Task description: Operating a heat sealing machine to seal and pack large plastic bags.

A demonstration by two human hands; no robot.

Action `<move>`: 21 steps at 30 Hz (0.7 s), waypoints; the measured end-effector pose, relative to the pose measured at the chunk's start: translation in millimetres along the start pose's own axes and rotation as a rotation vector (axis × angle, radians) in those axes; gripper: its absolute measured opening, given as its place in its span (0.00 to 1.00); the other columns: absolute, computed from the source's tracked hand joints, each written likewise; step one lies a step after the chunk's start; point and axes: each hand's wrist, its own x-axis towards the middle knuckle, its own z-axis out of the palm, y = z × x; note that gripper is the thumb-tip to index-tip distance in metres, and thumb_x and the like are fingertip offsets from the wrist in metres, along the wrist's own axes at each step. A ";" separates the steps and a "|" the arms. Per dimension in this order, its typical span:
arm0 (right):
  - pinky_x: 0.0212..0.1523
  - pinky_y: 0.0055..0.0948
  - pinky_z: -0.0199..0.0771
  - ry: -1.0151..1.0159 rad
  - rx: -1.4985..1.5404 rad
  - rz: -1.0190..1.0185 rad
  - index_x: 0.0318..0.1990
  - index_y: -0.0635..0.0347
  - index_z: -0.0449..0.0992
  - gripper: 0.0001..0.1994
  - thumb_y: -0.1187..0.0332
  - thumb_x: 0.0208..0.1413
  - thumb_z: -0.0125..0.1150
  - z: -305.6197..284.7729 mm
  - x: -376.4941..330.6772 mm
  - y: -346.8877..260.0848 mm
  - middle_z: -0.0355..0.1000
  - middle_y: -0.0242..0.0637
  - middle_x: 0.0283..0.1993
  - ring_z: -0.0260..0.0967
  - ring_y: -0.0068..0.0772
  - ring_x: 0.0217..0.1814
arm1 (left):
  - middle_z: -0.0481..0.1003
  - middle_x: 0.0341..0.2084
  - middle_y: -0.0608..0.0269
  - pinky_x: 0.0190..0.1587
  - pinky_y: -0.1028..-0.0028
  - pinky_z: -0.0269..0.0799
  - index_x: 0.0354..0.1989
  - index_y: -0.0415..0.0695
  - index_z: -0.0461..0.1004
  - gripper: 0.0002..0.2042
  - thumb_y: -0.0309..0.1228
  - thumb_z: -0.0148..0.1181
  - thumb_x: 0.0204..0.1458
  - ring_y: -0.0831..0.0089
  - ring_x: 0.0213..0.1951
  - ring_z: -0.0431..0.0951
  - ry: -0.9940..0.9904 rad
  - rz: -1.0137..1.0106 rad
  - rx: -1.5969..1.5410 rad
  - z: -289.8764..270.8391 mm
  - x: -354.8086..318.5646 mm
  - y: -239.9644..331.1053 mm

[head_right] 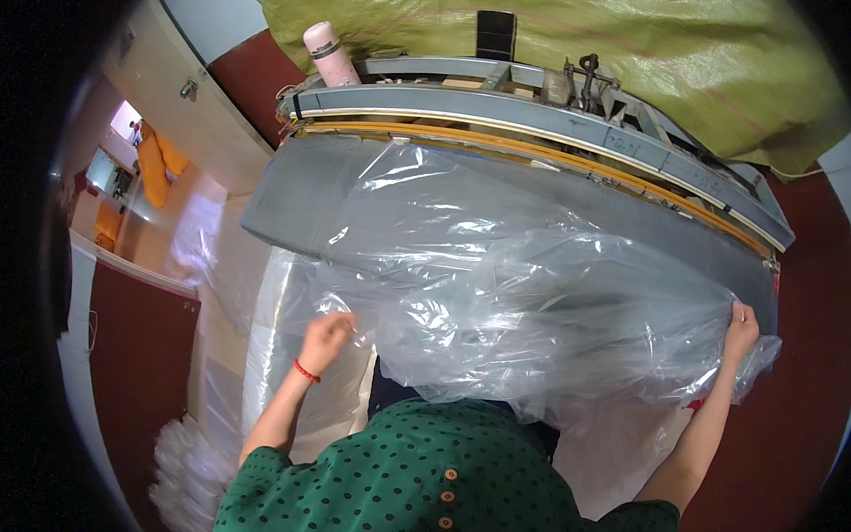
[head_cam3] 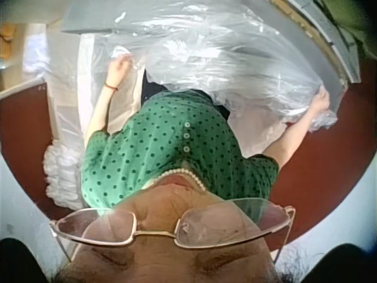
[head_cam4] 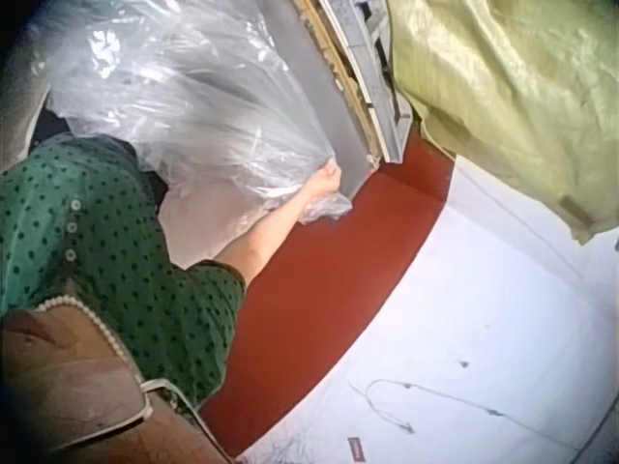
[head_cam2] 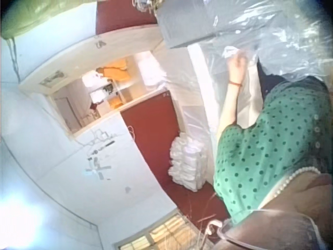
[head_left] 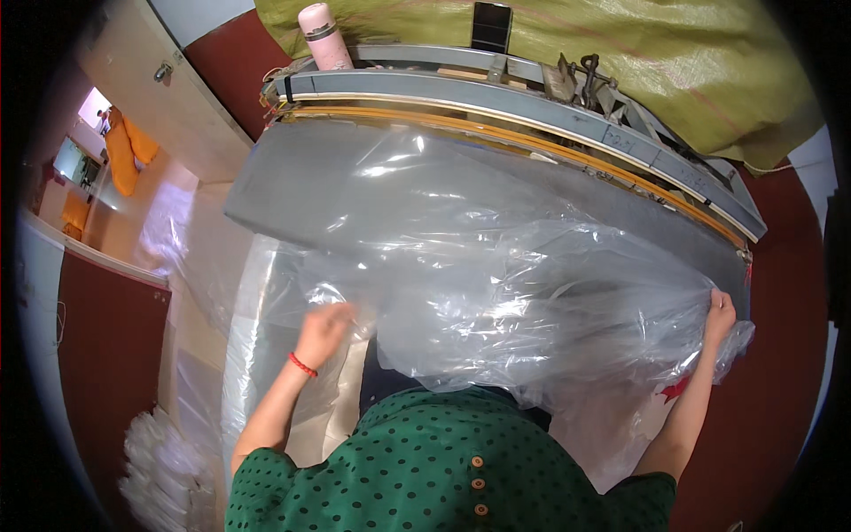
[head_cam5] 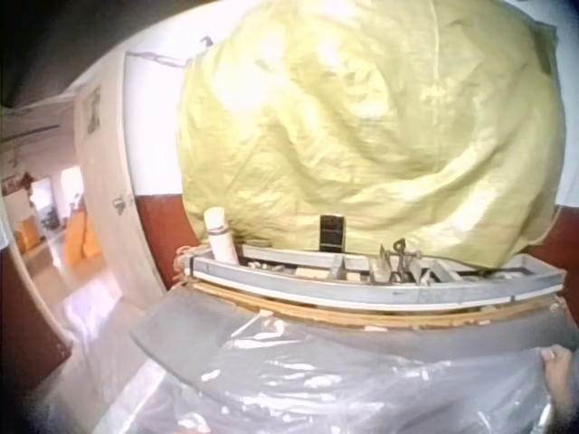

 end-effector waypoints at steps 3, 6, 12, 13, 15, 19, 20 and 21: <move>0.28 0.29 0.62 -0.048 -0.069 0.027 0.28 0.63 0.71 0.12 0.61 0.49 0.55 -3.9 -0.6 -7.8 0.67 0.43 0.21 0.59 0.29 0.22 | 0.69 0.40 0.55 0.46 0.66 0.63 0.45 0.39 0.66 0.18 0.25 0.53 0.41 0.62 0.45 0.68 -0.303 0.018 -0.060 49.0 -13.1 10.0; 0.28 0.28 0.62 -0.013 -0.056 0.024 0.27 0.64 0.70 0.14 0.60 0.51 0.53 -4.4 -3.0 -8.2 0.65 0.42 0.20 0.58 0.27 0.22 | 0.62 0.49 0.52 0.52 0.63 0.57 0.44 0.38 0.66 0.18 0.28 0.54 0.43 0.57 0.51 0.60 -0.239 0.328 0.017 91.5 -19.0 27.2; 0.28 0.28 0.62 0.002 -0.064 -0.022 0.29 0.64 0.70 0.12 0.61 0.50 0.54 -5.1 -2.9 -5.7 0.66 0.42 0.21 0.59 0.27 0.22 | 0.69 0.26 0.63 0.32 0.74 0.68 0.35 0.43 0.66 0.06 0.30 0.43 0.54 0.72 0.26 0.71 0.196 -0.104 -0.528 47.1 8.9 39.8; 0.28 0.28 0.62 -0.002 -0.059 -0.017 0.29 0.64 0.70 0.12 0.61 0.50 0.54 -4.3 -5.3 -6.5 0.66 0.42 0.21 0.59 0.27 0.22 | 0.67 0.22 0.71 0.23 0.80 0.67 0.33 0.46 0.64 0.04 0.31 0.44 0.54 0.82 0.21 0.68 0.382 -0.169 -1.011 25.9 22.6 71.2; 0.27 0.26 0.61 -0.111 0.066 -0.012 0.28 0.64 0.70 0.12 0.62 0.50 0.54 -4.6 -4.6 -15.5 0.64 0.40 0.20 0.58 0.25 0.22 | 0.64 0.18 0.74 0.19 0.83 0.65 0.34 0.47 0.64 0.03 0.29 0.48 0.52 0.84 0.20 0.66 0.323 -0.030 -1.135 -20.4 24.6 77.5; 0.27 0.25 0.61 -0.088 0.028 0.009 0.28 0.64 0.70 0.12 0.62 0.50 0.54 -6.0 -6.4 -9.5 0.62 0.39 0.19 0.57 0.24 0.22 | 0.64 0.18 0.74 0.21 0.86 0.61 0.39 0.47 0.65 0.11 0.24 0.51 0.47 0.85 0.20 0.66 0.523 0.403 -1.365 -49.9 12.0 156.3; 0.27 0.25 0.61 -0.081 0.054 0.006 0.28 0.64 0.70 0.12 0.62 0.50 0.54 -5.8 -5.7 -8.5 0.63 0.39 0.19 0.57 0.24 0.22 | 0.64 0.18 0.74 0.21 0.86 0.61 0.39 0.47 0.65 0.11 0.24 0.51 0.47 0.85 0.20 0.66 0.519 0.403 -1.359 -55.2 13.1 152.5; 0.28 0.25 0.61 -0.078 0.091 -0.007 0.28 0.64 0.70 0.12 0.62 0.50 0.54 -2.5 -3.5 -9.9 0.63 0.39 0.19 0.58 0.24 0.22 | 0.65 0.19 0.74 0.23 0.86 0.62 0.39 0.46 0.66 0.10 0.22 0.50 0.47 0.84 0.22 0.67 0.242 0.688 -1.608 -62.7 12.4 140.6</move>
